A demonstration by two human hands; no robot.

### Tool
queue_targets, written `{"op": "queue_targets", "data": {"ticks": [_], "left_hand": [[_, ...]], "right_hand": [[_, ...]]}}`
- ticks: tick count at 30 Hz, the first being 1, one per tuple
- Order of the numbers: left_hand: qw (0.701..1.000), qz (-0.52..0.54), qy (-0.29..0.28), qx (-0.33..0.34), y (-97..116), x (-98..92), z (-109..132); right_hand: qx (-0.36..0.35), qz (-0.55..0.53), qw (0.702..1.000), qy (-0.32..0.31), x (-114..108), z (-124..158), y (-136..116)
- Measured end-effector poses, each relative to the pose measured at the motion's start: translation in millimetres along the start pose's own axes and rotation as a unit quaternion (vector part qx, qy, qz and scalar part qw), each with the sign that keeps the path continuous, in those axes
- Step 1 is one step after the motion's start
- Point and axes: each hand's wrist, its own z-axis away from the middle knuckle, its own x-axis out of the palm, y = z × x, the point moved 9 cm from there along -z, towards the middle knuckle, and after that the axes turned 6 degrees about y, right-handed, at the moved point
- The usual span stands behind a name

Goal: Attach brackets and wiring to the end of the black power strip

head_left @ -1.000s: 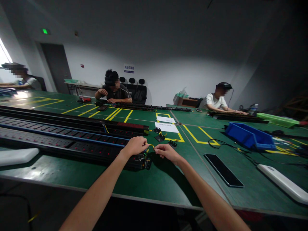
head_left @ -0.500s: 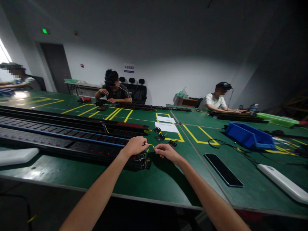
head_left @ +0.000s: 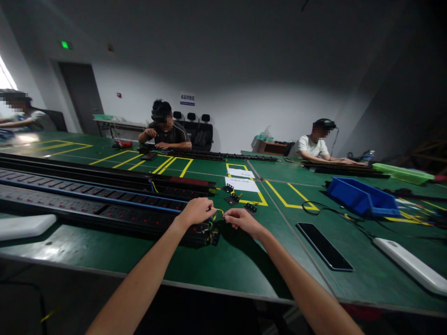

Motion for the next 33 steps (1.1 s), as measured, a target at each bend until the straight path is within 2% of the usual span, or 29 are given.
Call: {"op": "queue_targets", "data": {"ticks": [33], "left_hand": [[1.0, 0.007, -0.008, -0.005, 1.1, -0.9, -0.5]], "right_hand": [[0.002, 0.005, 1.0, 0.005, -1.7, -2.6, 4.5]]}}
